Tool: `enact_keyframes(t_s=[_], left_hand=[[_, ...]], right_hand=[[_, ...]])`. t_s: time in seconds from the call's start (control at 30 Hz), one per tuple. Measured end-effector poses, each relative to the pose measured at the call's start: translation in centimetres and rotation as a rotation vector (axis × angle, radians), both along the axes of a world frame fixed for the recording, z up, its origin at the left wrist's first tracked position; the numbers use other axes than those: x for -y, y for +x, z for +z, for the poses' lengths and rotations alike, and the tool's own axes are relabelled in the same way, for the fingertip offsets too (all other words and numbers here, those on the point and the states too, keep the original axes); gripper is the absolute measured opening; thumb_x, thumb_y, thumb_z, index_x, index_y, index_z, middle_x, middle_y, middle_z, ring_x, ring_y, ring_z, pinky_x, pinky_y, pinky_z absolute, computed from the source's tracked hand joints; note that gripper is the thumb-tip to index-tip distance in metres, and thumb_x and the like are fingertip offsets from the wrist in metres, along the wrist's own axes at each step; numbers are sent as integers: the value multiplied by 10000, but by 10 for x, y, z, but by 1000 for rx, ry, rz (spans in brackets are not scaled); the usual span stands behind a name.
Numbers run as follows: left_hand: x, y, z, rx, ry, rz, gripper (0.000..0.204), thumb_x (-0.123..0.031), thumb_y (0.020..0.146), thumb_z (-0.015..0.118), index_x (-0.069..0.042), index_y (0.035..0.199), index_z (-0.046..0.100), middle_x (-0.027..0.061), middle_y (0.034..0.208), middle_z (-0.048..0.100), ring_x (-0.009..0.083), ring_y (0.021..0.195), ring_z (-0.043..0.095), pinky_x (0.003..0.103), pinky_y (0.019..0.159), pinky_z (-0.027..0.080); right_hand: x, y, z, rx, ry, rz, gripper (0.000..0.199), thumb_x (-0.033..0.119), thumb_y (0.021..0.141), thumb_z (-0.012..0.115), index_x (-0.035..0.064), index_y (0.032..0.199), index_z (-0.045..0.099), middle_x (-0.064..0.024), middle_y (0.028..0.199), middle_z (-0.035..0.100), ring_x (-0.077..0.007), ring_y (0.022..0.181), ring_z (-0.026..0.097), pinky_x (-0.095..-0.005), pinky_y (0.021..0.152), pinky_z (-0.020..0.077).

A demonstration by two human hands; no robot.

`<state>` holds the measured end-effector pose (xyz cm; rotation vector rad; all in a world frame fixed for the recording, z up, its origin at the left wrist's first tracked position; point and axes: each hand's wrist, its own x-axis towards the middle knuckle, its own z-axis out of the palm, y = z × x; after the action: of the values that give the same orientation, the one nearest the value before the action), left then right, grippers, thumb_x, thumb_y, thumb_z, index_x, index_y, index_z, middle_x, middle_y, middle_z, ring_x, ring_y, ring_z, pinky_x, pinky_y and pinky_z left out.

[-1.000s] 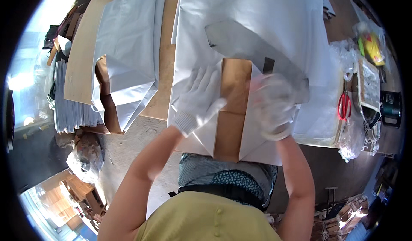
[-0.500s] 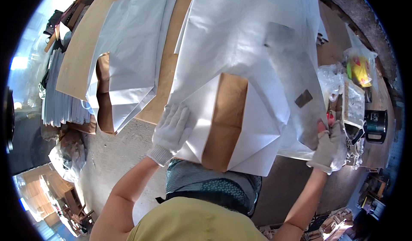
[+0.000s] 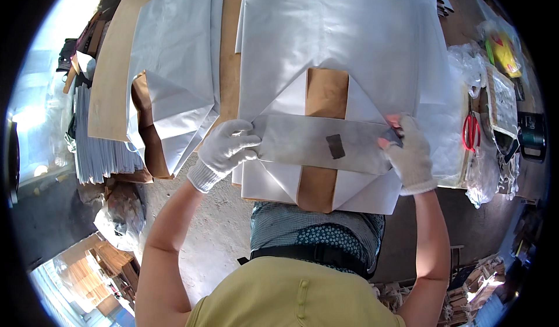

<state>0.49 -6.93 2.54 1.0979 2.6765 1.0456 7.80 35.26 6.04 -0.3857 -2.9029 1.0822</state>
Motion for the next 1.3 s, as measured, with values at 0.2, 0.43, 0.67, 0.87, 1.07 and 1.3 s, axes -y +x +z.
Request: enact_keyframes(t_s=[0.2, 0.43, 0.67, 0.87, 1.07, 1.3], left_hand=[[7, -4, -10, 46, 67, -67, 274, -166, 713, 908, -115, 940, 763, 32, 1035, 715, 267, 969, 714, 411, 819, 584], [4, -8, -5, -110, 10, -143, 215, -143, 743, 879, -84, 875, 721, 33, 986, 681, 256, 943, 689, 399, 806, 581], [-50, 29, 15, -391, -311, -181, 379, -247, 680, 845, -81, 974, 674, 117, 1014, 618, 327, 1007, 667, 430, 928, 565], [-80, 25, 4, -352, -298, -272, 202, -218, 695, 803, -143, 735, 620, 9, 771, 565, 225, 765, 594, 386, 695, 486], [-73, 26, -1, -113, -65, -143, 232, -193, 724, 864, -129, 782, 649, 14, 827, 632, 245, 841, 614, 398, 767, 468], [-96, 46, 0, 65, -103, 215, 239, -159, 760, 880, -124, 859, 666, 33, 904, 646, 284, 887, 605, 426, 794, 469]], right_hand=[[-27, 27, -22, 194, -25, -214, 282, -12, 825, 806, 20, 1092, 723, -104, 1021, 732, -227, 919, 723, -363, 814, 575], [-24, 17, -24, 113, 248, 16, 141, 42, 878, 748, 30, 1010, 699, -122, 949, 726, -270, 878, 717, -403, 778, 558], [-20, -40, -3, 154, 591, 431, 157, 172, 845, 731, 69, 931, 649, -132, 913, 711, -386, 926, 694, -507, 802, 517], [-13, -49, 20, 507, 46, 262, 255, 31, 809, 787, 57, 1031, 666, -115, 924, 723, -308, 927, 717, -434, 812, 537], [-19, 22, 21, 149, 245, 524, 424, 134, 773, 854, 106, 1169, 705, -97, 1242, 659, -316, 1209, 628, -440, 1039, 524], [1, 22, 4, -9, 375, 483, 527, 256, 619, 971, 120, 1062, 719, -90, 1193, 660, -341, 1159, 636, -452, 997, 532]])
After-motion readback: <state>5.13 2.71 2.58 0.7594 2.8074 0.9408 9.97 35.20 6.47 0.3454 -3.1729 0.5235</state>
